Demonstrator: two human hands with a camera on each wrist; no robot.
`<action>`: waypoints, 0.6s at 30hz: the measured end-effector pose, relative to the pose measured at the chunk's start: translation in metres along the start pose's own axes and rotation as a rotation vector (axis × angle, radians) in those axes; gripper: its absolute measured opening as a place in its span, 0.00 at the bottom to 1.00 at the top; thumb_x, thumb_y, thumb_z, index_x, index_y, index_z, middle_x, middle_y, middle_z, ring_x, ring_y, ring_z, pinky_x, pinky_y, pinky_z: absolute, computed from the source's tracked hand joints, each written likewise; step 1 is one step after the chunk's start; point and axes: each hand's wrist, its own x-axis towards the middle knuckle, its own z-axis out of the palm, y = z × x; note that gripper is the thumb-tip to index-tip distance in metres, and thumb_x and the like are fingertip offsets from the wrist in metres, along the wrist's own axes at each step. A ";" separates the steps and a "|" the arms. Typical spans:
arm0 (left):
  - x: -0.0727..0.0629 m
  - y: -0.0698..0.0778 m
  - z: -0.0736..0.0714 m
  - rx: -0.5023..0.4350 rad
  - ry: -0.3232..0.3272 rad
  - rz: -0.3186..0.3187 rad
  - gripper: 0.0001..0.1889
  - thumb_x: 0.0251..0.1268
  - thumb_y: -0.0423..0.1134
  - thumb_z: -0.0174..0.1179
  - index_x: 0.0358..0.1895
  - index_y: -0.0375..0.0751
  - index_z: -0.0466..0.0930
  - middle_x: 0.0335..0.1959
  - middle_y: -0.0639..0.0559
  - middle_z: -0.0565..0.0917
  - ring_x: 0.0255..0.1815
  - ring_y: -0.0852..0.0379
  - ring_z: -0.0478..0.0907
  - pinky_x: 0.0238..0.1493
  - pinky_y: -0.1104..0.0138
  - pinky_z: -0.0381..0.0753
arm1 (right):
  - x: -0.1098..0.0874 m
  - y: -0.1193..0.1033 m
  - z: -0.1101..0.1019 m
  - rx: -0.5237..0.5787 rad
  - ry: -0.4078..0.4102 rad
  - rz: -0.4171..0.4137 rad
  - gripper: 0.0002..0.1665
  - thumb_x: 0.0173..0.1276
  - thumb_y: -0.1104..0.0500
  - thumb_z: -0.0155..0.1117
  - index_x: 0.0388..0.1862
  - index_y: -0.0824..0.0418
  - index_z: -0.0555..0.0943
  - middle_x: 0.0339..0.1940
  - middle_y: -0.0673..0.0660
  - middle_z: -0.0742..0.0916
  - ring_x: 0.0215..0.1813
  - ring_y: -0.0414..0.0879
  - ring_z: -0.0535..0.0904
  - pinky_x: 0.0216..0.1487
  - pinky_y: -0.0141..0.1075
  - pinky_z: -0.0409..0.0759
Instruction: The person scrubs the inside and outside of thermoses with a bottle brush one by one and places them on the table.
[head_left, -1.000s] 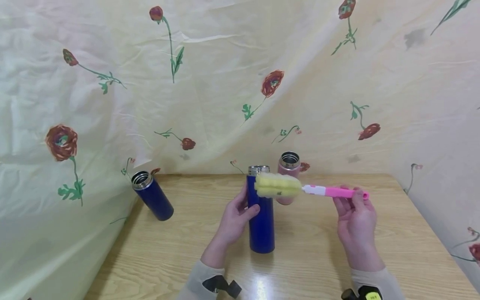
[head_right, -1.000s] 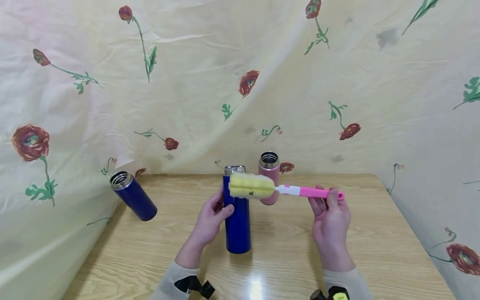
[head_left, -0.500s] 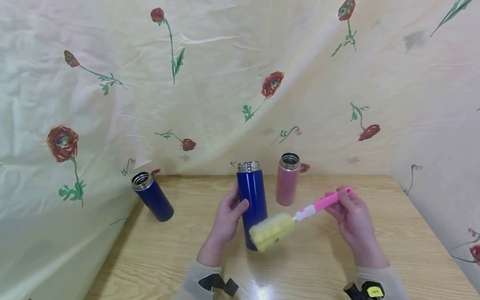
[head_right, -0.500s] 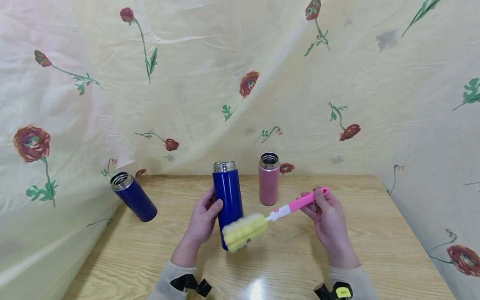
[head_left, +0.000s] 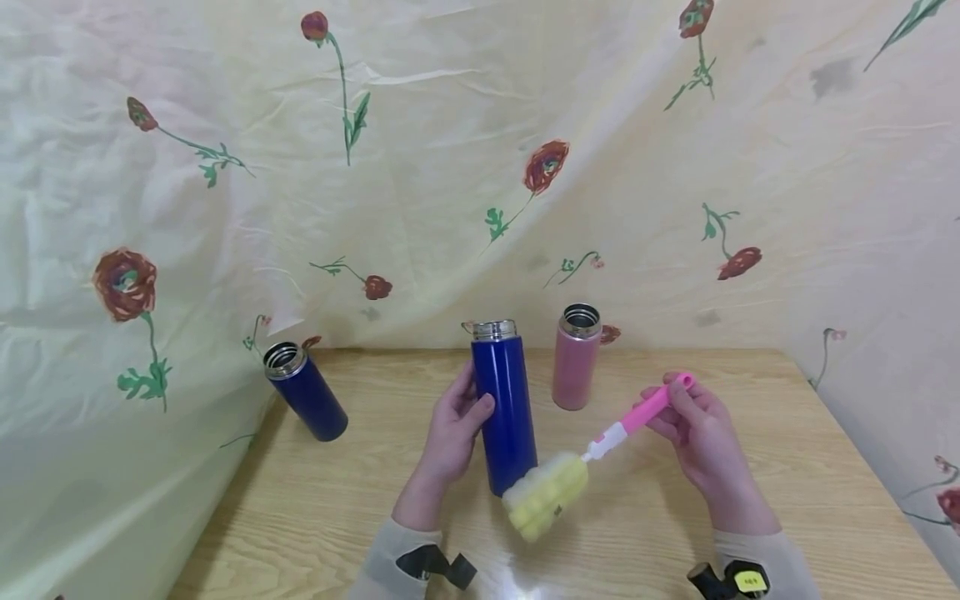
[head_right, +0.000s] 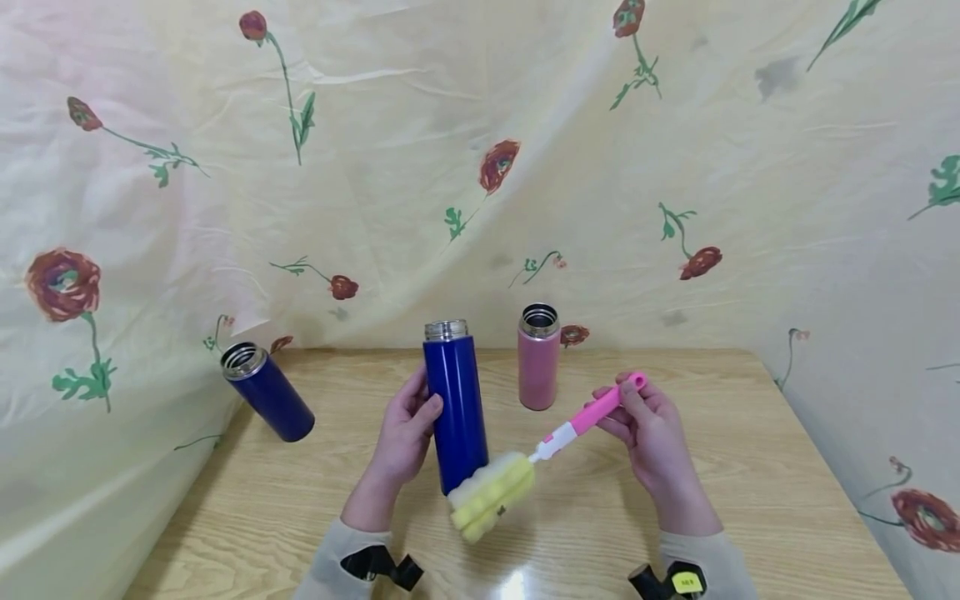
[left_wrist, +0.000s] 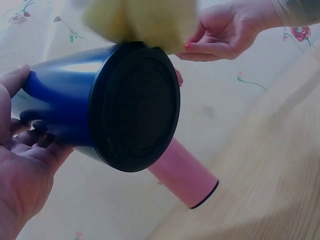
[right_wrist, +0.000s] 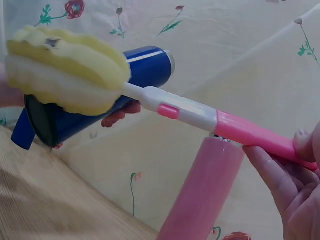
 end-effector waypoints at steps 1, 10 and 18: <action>0.000 -0.001 0.000 -0.009 -0.013 -0.003 0.42 0.82 0.42 0.61 0.87 0.37 0.48 0.79 0.31 0.68 0.71 0.44 0.77 0.68 0.55 0.81 | 0.000 0.000 0.000 0.027 0.018 -0.006 0.08 0.89 0.61 0.48 0.53 0.62 0.75 0.44 0.58 0.92 0.45 0.49 0.92 0.50 0.37 0.89; -0.001 -0.011 0.008 -0.015 -0.137 0.028 0.48 0.78 0.48 0.65 0.87 0.35 0.45 0.82 0.34 0.63 0.74 0.47 0.74 0.73 0.54 0.76 | -0.001 -0.007 0.007 0.458 0.213 -0.088 0.08 0.86 0.60 0.51 0.54 0.65 0.69 0.46 0.63 0.88 0.50 0.54 0.91 0.58 0.41 0.87; -0.003 -0.016 0.014 0.062 -0.116 -0.067 0.54 0.66 0.46 0.75 0.87 0.39 0.50 0.78 0.38 0.71 0.74 0.45 0.73 0.74 0.54 0.75 | -0.002 -0.014 0.015 0.655 0.387 -0.116 0.07 0.84 0.60 0.54 0.53 0.63 0.71 0.43 0.65 0.88 0.48 0.57 0.92 0.59 0.44 0.86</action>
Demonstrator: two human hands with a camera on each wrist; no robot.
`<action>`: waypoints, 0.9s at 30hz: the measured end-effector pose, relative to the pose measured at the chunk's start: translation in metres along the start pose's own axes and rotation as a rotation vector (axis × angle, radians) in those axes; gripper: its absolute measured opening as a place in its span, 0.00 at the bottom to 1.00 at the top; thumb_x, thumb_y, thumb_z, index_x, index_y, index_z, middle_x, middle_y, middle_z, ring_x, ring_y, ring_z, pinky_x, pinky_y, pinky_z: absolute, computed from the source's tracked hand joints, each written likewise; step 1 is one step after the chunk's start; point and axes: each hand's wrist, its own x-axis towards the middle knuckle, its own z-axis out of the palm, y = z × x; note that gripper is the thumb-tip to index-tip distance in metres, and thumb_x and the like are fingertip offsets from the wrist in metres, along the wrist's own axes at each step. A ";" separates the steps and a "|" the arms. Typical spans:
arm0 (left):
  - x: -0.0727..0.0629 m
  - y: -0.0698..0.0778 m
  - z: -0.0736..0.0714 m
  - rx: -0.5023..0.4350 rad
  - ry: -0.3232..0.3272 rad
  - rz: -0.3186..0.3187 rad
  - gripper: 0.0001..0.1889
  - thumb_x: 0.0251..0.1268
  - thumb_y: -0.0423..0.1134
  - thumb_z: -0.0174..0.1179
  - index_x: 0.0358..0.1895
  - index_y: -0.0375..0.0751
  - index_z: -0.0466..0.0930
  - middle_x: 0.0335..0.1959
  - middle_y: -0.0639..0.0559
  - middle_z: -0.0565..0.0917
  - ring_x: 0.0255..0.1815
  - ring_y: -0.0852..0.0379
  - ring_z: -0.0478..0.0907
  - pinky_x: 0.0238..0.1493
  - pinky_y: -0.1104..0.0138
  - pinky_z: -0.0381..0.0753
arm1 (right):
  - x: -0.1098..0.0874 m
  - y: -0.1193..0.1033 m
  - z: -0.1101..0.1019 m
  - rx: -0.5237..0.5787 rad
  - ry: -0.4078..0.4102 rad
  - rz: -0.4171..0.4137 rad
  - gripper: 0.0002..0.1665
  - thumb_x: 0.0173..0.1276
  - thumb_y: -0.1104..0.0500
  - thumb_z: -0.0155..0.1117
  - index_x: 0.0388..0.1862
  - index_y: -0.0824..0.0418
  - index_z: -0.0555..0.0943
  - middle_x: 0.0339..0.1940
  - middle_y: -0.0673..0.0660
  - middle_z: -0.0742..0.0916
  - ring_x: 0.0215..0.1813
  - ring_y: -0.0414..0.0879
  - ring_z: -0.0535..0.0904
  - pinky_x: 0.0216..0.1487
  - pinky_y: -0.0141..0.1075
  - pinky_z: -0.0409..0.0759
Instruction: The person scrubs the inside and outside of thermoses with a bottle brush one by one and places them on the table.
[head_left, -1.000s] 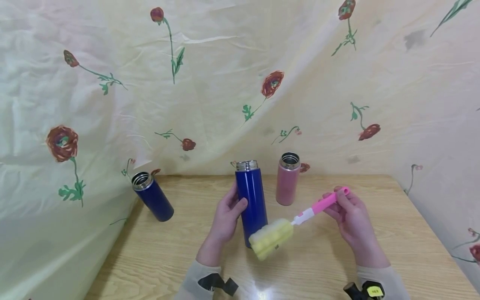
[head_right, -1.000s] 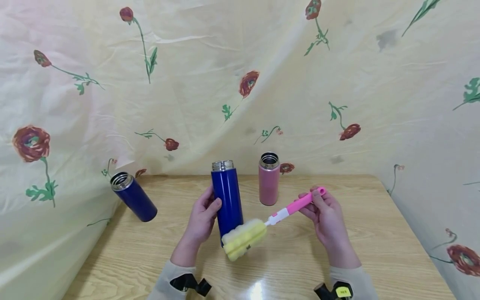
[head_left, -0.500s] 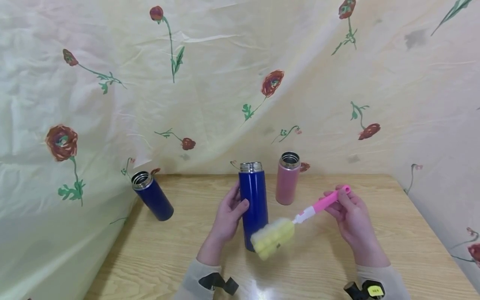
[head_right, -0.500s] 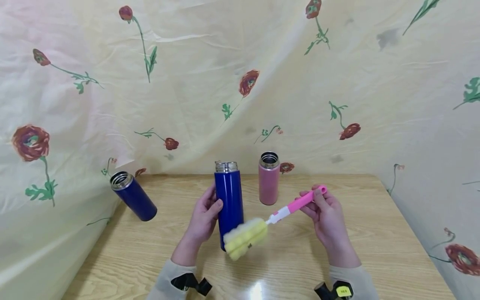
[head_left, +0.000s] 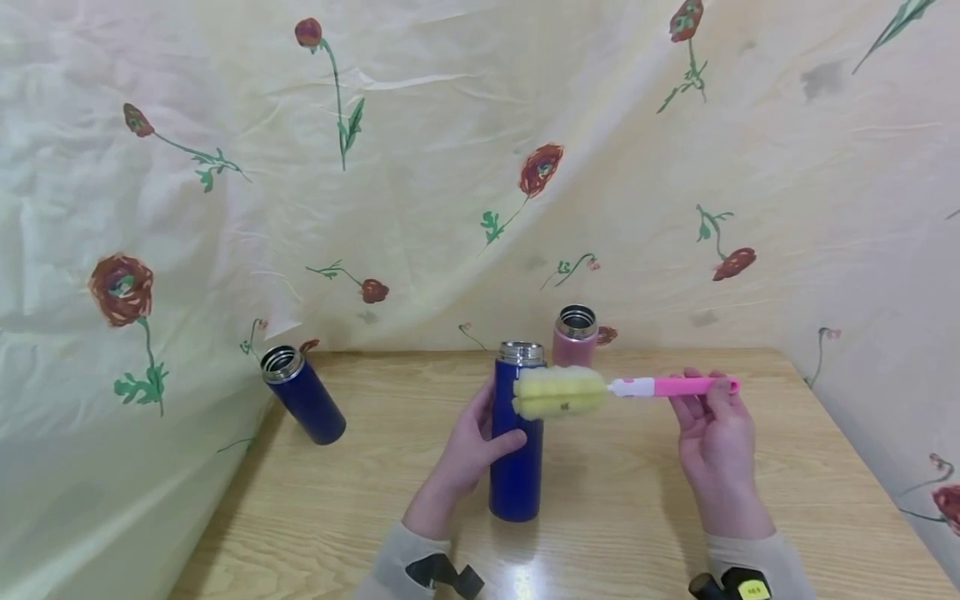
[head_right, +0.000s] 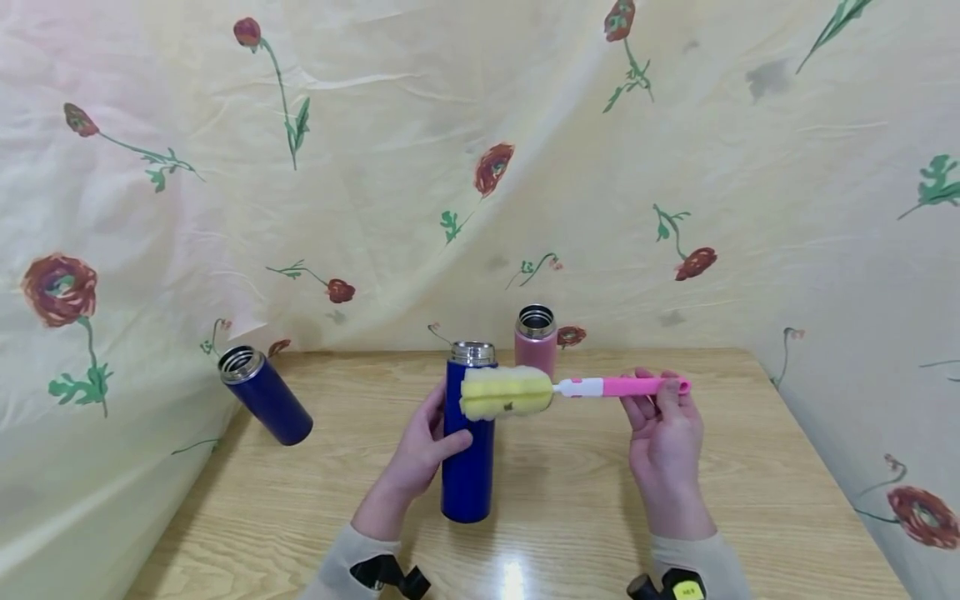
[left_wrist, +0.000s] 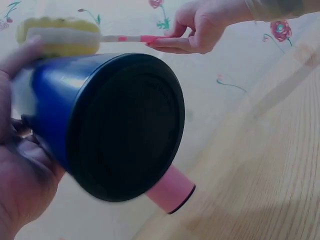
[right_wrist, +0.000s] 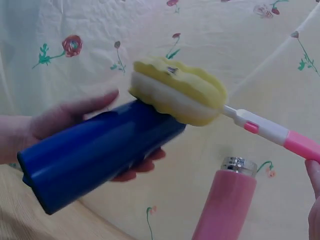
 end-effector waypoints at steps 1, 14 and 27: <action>0.000 0.000 0.001 0.012 0.005 -0.022 0.53 0.66 0.45 0.76 0.87 0.40 0.50 0.77 0.39 0.72 0.74 0.44 0.74 0.73 0.52 0.76 | -0.001 0.000 0.001 0.015 0.019 -0.006 0.08 0.84 0.60 0.55 0.53 0.63 0.71 0.44 0.65 0.88 0.48 0.57 0.91 0.59 0.44 0.86; 0.002 0.006 0.004 0.110 0.005 -0.028 0.43 0.66 0.31 0.74 0.82 0.40 0.64 0.74 0.39 0.73 0.71 0.40 0.77 0.70 0.52 0.80 | -0.002 -0.004 0.006 0.044 0.130 -0.080 0.14 0.78 0.59 0.64 0.56 0.62 0.74 0.46 0.63 0.88 0.50 0.56 0.91 0.57 0.45 0.87; 0.001 0.008 0.000 0.098 0.025 -0.026 0.43 0.70 0.35 0.72 0.84 0.37 0.61 0.76 0.38 0.75 0.71 0.41 0.78 0.68 0.54 0.82 | -0.004 -0.003 0.007 0.075 0.079 -0.094 0.11 0.80 0.60 0.61 0.54 0.64 0.73 0.43 0.65 0.88 0.46 0.58 0.92 0.56 0.46 0.87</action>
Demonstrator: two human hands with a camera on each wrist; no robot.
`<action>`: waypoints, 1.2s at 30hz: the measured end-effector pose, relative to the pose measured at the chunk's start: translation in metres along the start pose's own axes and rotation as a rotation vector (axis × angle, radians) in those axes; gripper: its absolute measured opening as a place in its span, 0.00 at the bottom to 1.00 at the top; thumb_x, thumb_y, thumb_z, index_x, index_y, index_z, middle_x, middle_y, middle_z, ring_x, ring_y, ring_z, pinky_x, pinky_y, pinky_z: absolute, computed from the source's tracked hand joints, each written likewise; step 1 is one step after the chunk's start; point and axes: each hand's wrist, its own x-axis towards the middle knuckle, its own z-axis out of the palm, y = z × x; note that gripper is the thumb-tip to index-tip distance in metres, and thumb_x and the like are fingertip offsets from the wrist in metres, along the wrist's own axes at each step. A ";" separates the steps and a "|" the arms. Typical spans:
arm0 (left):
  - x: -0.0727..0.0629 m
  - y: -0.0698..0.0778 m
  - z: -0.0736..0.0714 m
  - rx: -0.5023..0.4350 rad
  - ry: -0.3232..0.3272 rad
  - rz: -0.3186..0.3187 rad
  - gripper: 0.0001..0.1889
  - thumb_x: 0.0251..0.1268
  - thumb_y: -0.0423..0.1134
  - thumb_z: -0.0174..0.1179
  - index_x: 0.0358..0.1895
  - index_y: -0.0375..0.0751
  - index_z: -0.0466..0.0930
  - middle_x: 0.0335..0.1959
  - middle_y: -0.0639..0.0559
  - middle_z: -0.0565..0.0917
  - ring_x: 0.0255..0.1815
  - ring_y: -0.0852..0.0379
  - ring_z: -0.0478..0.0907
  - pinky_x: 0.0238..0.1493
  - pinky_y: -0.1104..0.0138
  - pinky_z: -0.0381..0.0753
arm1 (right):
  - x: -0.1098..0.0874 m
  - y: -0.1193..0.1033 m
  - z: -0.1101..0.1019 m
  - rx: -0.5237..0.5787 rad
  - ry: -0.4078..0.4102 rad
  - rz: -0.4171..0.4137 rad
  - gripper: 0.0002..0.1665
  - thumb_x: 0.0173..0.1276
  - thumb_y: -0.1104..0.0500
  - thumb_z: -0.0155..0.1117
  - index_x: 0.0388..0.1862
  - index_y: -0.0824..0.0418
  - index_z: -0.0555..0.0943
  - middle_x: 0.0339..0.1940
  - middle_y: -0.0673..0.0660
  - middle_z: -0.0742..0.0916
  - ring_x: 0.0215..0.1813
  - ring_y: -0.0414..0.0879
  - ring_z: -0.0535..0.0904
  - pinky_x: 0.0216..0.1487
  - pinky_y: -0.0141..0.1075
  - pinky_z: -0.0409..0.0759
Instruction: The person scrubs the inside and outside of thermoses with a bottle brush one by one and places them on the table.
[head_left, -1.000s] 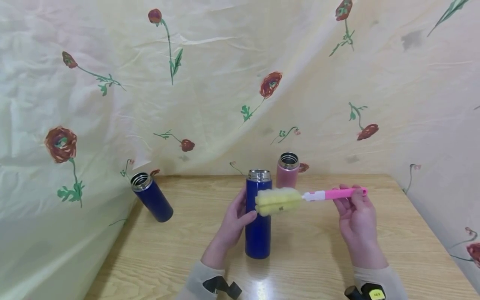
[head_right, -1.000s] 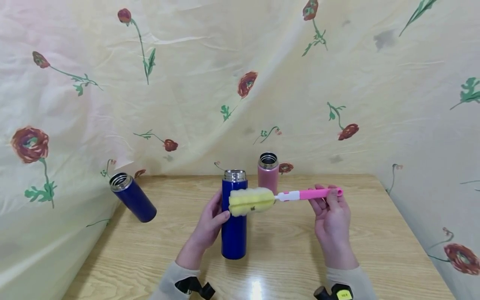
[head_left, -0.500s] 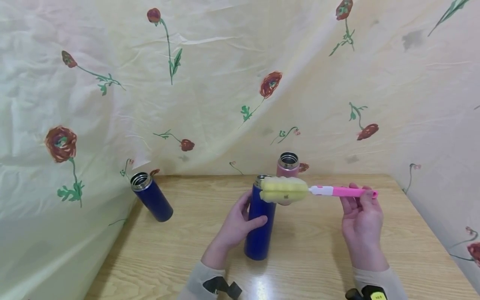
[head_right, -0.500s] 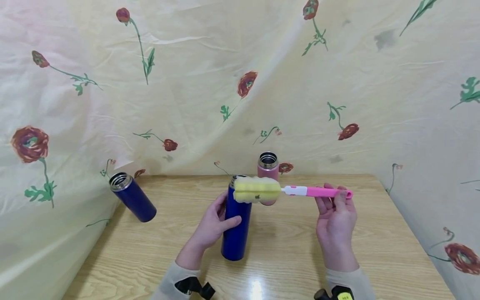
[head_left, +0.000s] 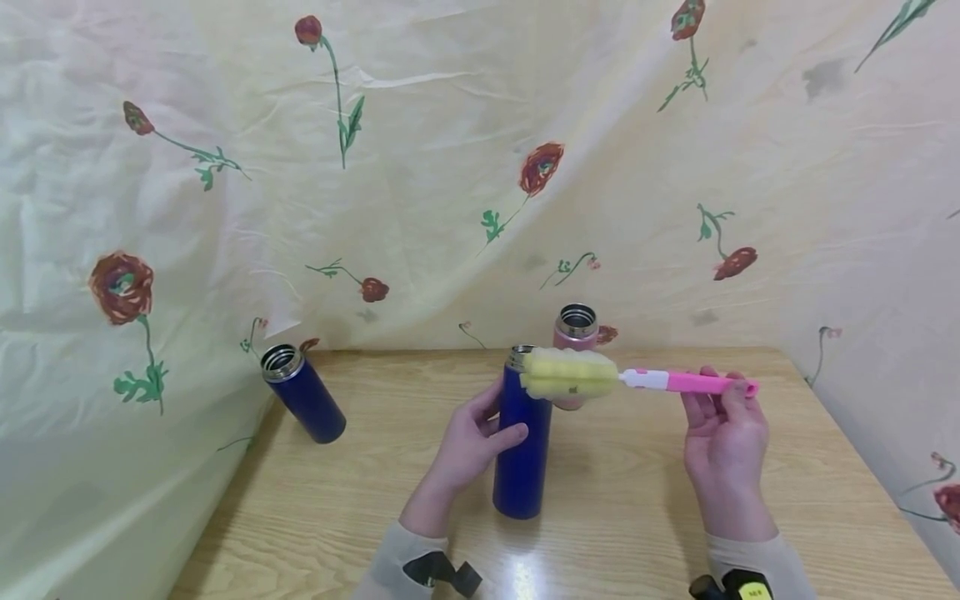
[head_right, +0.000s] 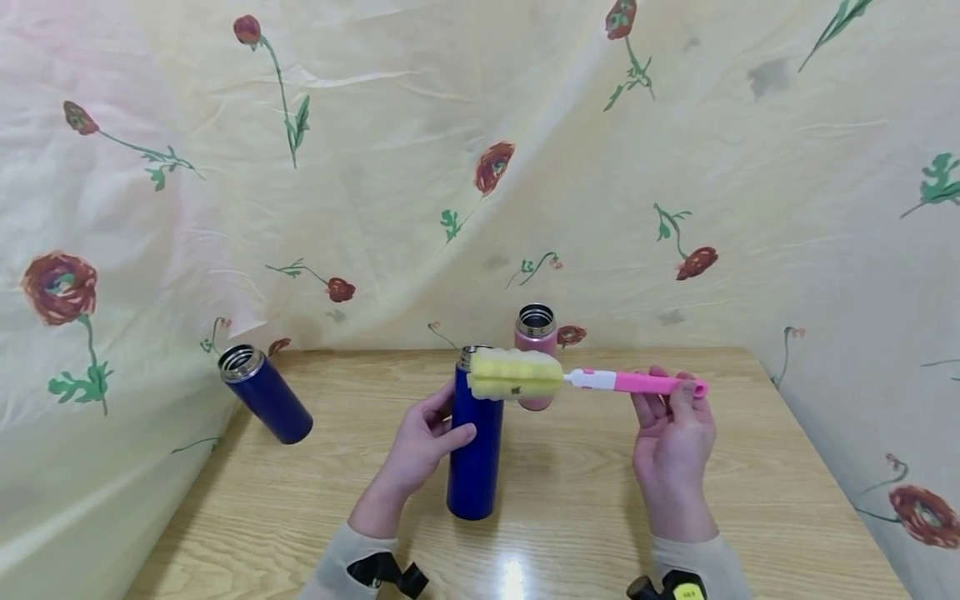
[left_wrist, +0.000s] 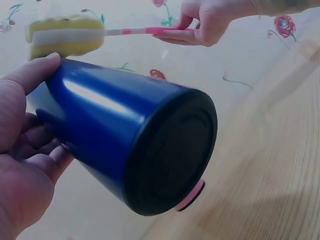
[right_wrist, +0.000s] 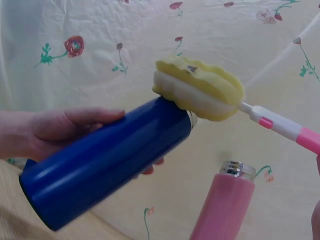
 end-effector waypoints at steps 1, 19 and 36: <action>0.000 0.000 -0.001 -0.007 0.006 0.000 0.43 0.70 0.35 0.72 0.84 0.36 0.60 0.75 0.36 0.76 0.71 0.41 0.78 0.68 0.54 0.82 | 0.000 0.000 -0.001 -0.004 -0.021 0.015 0.09 0.81 0.60 0.60 0.53 0.64 0.74 0.42 0.65 0.88 0.46 0.58 0.92 0.56 0.46 0.87; -0.002 0.007 -0.017 -0.146 0.121 0.078 0.41 0.73 0.37 0.67 0.82 0.26 0.58 0.73 0.27 0.74 0.67 0.48 0.80 0.68 0.61 0.80 | 0.006 0.013 -0.021 -0.487 -0.391 0.132 0.09 0.88 0.59 0.51 0.50 0.64 0.76 0.43 0.58 0.90 0.47 0.49 0.91 0.53 0.39 0.88; 0.000 0.007 -0.019 -0.205 0.104 0.134 0.36 0.76 0.34 0.63 0.81 0.26 0.60 0.69 0.33 0.79 0.65 0.50 0.82 0.67 0.58 0.82 | 0.009 0.014 -0.023 -0.686 -0.576 0.143 0.11 0.90 0.63 0.44 0.52 0.64 0.76 0.43 0.58 0.92 0.45 0.49 0.92 0.49 0.38 0.89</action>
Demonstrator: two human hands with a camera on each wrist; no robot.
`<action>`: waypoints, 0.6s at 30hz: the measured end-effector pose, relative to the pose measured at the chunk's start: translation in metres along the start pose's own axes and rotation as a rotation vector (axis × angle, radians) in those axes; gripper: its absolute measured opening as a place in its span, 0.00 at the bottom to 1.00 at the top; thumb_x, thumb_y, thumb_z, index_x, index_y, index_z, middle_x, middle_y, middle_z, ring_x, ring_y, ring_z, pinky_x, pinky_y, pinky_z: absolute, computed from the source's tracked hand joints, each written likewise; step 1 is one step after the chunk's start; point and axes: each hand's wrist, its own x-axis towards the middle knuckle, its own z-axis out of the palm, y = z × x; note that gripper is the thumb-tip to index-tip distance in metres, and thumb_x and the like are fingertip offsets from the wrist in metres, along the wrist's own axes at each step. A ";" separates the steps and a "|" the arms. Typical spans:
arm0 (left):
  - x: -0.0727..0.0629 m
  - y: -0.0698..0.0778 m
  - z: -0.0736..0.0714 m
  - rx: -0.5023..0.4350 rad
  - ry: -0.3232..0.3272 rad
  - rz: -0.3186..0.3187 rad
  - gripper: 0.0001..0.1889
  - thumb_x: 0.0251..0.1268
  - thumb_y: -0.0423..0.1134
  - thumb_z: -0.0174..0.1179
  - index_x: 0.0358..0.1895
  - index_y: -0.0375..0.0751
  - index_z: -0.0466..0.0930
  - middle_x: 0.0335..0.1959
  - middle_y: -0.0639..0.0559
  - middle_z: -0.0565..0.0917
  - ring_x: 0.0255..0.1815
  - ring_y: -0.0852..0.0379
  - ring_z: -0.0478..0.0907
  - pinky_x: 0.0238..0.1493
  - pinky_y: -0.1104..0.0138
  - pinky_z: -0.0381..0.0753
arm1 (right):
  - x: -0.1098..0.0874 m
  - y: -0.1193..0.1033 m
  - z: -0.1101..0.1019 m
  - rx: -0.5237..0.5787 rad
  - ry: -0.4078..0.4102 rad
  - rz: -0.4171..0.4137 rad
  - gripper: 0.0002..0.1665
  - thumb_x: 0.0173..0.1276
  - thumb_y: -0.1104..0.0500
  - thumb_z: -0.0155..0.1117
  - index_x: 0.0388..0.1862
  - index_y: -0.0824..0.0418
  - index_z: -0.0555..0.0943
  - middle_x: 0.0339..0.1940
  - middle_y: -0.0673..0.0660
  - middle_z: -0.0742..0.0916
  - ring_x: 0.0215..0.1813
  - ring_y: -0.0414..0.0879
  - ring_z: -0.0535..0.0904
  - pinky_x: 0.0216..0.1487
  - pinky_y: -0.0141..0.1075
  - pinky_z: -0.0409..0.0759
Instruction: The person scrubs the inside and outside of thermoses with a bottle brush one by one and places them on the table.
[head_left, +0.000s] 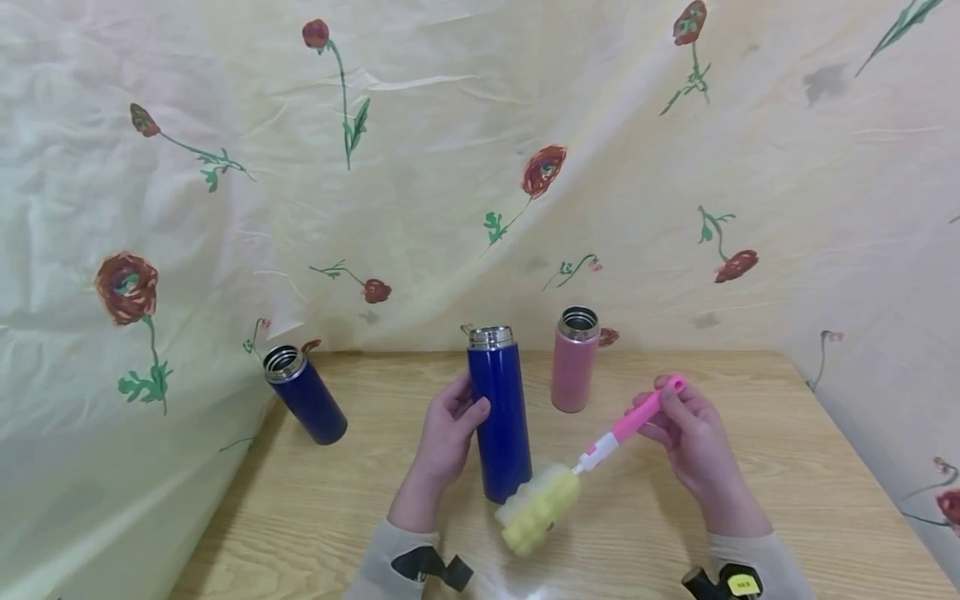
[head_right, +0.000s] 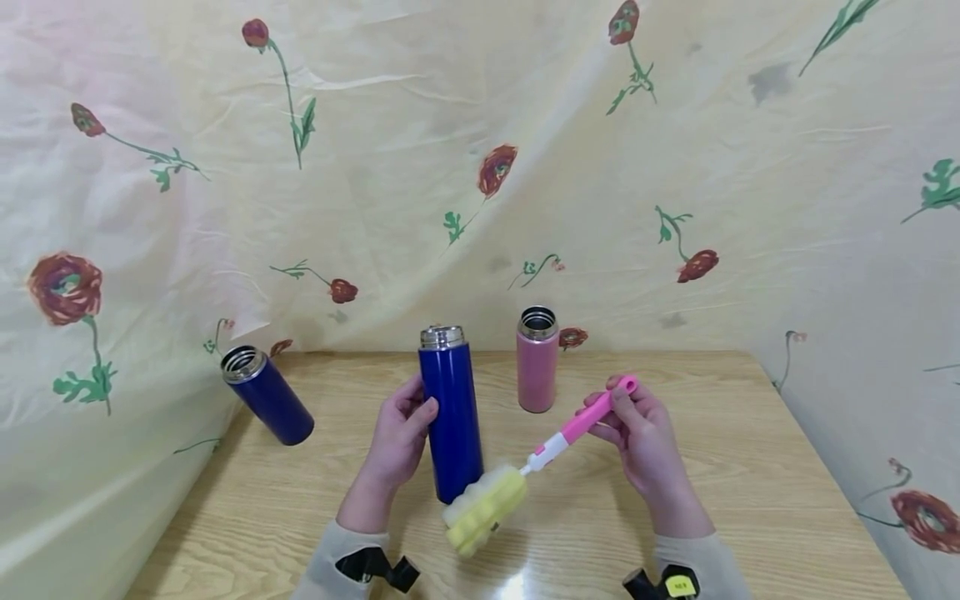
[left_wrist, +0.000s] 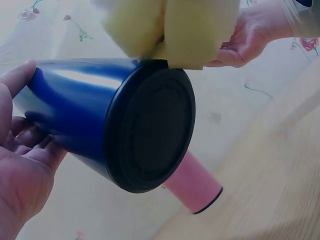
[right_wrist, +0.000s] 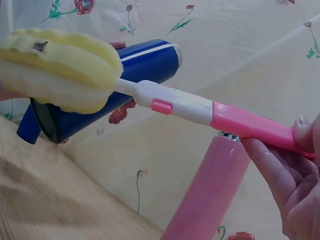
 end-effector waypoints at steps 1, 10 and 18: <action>0.000 -0.001 0.000 0.000 -0.002 -0.004 0.37 0.76 0.34 0.65 0.81 0.26 0.60 0.68 0.34 0.79 0.64 0.51 0.82 0.67 0.58 0.82 | 0.000 -0.001 -0.001 0.006 0.014 -0.005 0.11 0.90 0.63 0.45 0.52 0.64 0.76 0.43 0.58 0.92 0.45 0.49 0.92 0.48 0.38 0.89; -0.003 -0.007 0.004 0.010 -0.101 -0.036 0.43 0.73 0.42 0.70 0.81 0.23 0.59 0.68 0.34 0.80 0.63 0.53 0.83 0.65 0.60 0.83 | -0.003 -0.011 -0.004 0.313 0.195 -0.071 0.09 0.88 0.61 0.49 0.53 0.66 0.74 0.45 0.62 0.90 0.48 0.53 0.91 0.54 0.40 0.88; -0.005 -0.015 0.011 0.037 -0.122 -0.072 0.45 0.69 0.42 0.71 0.81 0.24 0.60 0.69 0.34 0.79 0.65 0.53 0.80 0.69 0.61 0.79 | -0.004 -0.020 0.004 0.606 0.361 -0.109 0.09 0.82 0.60 0.57 0.52 0.65 0.74 0.43 0.65 0.89 0.47 0.57 0.92 0.57 0.43 0.87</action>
